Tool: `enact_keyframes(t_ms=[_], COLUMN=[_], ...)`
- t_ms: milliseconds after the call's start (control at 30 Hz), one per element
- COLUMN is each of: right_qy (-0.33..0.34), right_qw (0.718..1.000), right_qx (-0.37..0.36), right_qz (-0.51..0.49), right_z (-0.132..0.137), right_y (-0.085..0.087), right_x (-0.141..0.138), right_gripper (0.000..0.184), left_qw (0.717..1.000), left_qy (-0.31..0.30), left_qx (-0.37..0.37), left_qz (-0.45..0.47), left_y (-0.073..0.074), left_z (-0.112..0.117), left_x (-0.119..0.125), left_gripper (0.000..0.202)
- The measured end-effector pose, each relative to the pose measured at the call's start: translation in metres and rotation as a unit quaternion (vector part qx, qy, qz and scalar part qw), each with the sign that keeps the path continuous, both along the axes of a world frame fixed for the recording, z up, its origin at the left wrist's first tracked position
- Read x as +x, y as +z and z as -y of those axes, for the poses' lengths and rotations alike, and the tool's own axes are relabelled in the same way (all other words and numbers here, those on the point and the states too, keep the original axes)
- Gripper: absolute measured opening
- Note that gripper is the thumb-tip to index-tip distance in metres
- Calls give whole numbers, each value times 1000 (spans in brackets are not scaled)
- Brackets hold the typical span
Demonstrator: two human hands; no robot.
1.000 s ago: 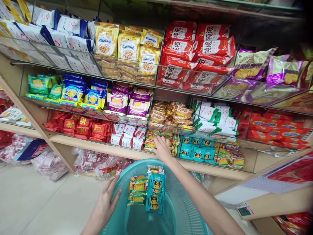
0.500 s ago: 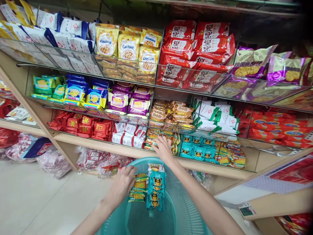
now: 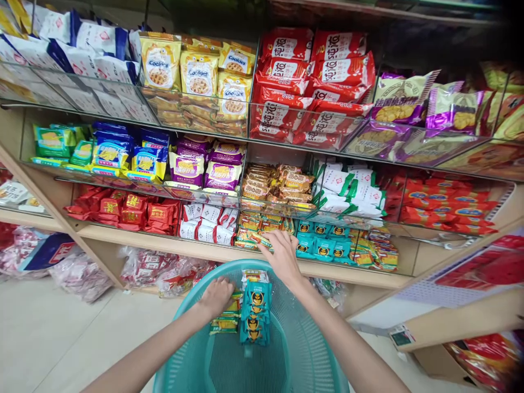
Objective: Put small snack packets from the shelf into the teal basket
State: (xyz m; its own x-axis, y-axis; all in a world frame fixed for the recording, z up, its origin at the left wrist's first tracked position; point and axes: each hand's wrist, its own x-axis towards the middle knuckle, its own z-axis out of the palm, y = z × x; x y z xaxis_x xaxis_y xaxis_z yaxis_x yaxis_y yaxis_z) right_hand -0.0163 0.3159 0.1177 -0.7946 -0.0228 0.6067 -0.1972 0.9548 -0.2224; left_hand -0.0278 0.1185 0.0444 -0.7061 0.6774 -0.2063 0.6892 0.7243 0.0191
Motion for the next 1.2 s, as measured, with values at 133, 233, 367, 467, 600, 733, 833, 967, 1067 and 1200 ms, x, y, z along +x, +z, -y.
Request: enact_keyframes(t_ms=[133, 233, 367, 467, 600, 733, 833, 967, 1067, 1200], right_qy=[0, -1, -3, 2, 5, 3, -10, -13, 2, 12], right_qw=[1000, 1000, 1000, 999, 999, 999, 1000, 1000, 999, 998], right_qx=[-15, -24, -23, -35, -40, -44, -19, -14, -39, -53], right_qz=[0, 3, 4, 3, 6, 11, 14, 19, 13, 14], right_z=[-1, -1, 0, 1, 4, 5, 5, 4, 6, 8], right_y=[-2, -2, -3, -5, -7, -8, -10, -12, -14, -14], right_x=[5, 9, 12, 13, 14, 16, 18, 19, 19, 20], right_gripper=[19, 18, 18, 18, 18, 18, 17, 17, 17, 19], left_qw=[1000, 1000, 999, 997, 999, 1000, 999, 999, 999, 999], left_qy=[20, 21, 10, -6, -14, -18, 6, 18, 14, 24], left_qx=[-5, -3, 34, 73, 35, 19, 27, 32, 16, 15], left_qz=[4, 8, 13, 24, 11, -15, -19, -28, -34, -42], left_y=[5, 6, 0, -6, -10, -13, -18, -18, -16, -18], left_z=[-5, -2, 13, 21, 17, 13, 14, 14, 10, 6], left_x=[1, 1, 5, 12, 20, 19, 15, 12, 13, 13], left_gripper=[40, 46, 46, 42, 44, 42, 42, 47, 44, 49])
